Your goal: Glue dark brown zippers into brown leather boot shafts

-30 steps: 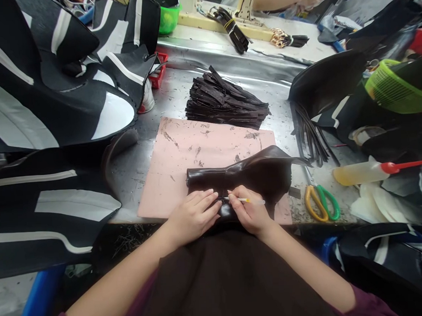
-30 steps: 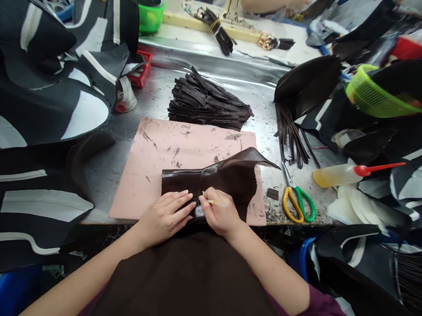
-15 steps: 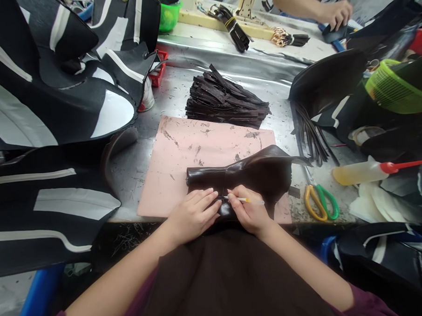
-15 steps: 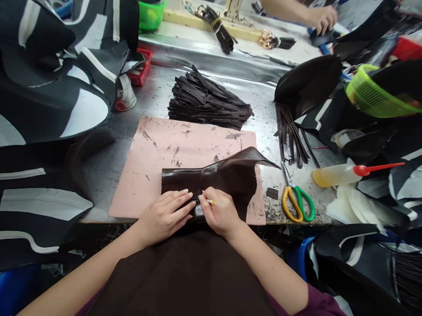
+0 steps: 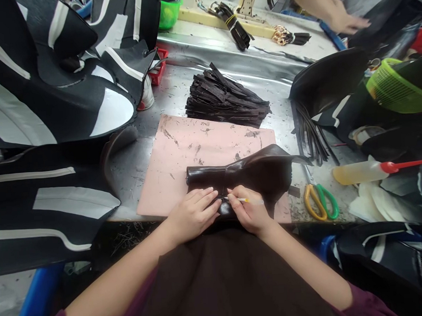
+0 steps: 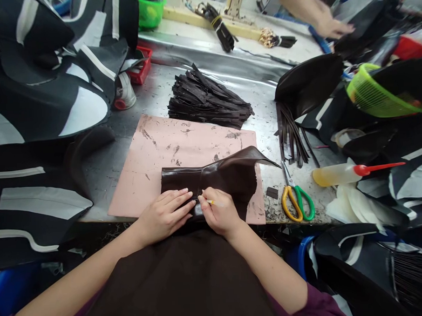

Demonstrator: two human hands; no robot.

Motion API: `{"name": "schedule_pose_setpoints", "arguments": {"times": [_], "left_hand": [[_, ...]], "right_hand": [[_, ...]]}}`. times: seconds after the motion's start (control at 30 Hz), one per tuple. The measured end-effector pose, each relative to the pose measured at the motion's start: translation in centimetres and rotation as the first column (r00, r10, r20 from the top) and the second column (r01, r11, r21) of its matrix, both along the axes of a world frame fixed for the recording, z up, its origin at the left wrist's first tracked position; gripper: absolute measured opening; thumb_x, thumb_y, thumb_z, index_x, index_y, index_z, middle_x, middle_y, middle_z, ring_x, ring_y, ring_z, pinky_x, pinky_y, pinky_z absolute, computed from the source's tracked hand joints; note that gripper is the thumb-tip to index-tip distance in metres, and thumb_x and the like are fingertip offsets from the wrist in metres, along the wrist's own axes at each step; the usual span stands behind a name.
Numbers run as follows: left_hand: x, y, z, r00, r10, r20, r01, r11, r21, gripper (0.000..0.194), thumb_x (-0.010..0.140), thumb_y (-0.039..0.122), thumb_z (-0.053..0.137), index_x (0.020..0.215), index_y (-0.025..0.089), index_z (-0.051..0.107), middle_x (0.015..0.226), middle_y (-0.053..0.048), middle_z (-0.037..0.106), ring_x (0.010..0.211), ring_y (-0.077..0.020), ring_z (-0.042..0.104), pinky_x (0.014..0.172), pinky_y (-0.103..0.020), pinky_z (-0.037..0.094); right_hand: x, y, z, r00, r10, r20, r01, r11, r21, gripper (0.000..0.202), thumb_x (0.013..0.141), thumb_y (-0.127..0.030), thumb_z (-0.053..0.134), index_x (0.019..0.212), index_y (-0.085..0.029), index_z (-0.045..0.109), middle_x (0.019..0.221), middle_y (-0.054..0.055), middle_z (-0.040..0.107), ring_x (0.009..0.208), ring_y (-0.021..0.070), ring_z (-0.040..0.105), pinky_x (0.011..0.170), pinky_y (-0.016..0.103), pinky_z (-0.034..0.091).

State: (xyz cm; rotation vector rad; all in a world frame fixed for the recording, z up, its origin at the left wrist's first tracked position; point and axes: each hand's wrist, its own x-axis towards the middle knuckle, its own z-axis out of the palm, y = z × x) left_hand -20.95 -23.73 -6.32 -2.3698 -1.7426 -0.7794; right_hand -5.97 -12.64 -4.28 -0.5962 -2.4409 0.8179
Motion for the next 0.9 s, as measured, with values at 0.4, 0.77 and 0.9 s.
{"name": "schedule_pose_setpoints", "arguments": {"times": [0.4, 0.77, 0.9], "left_hand": [[-0.02, -0.06, -0.05, 1.0, 0.025, -0.015, -0.025, 0.999, -0.02, 0.019, 0.083, 0.023, 0.048, 0.093, 0.012, 0.06, 0.109, -0.01, 0.062, 0.105, -0.0228, 0.055, 0.087, -0.037, 0.047], [0.04, -0.01, -0.16, 1.0, 0.023, -0.012, -0.024, 0.999, -0.024, 0.018, 0.084, 0.024, 0.048, 0.089, 0.013, 0.061, 0.109, -0.01, 0.062, 0.105, -0.0224, 0.055, 0.088, -0.036, 0.047], [-0.02, -0.01, -0.14, 1.0, 0.026, -0.014, -0.026, 0.999, -0.025, 0.018, 0.084, 0.024, 0.048, 0.088, 0.012, 0.061, 0.109, -0.01, 0.062, 0.105, -0.0225, 0.055, 0.088, -0.036, 0.047]], "right_hand": [[0.03, 0.03, 0.0, 0.999, -0.045, 0.016, 0.047, 0.982, -0.184, 0.019, 0.085, -0.023, 0.042, 0.068, -0.02, 0.049, 0.058, -0.001, 0.055, 0.051, 0.011, 0.052, 0.05, 0.023, 0.042], [-0.18, -0.01, 0.14, 0.999, 0.01, 0.033, -0.006, 0.993, -0.119, 0.017, 0.085, -0.023, 0.042, 0.072, -0.02, 0.051, 0.061, 0.001, 0.059, 0.056, 0.0126, 0.056, 0.054, 0.024, 0.044], [-0.25, -0.03, 0.13, 1.0, 0.013, 0.025, -0.01, 0.994, -0.108, 0.017, 0.085, -0.022, 0.042, 0.07, -0.02, 0.05, 0.061, 0.001, 0.059, 0.055, 0.0124, 0.056, 0.053, 0.023, 0.044]]}}
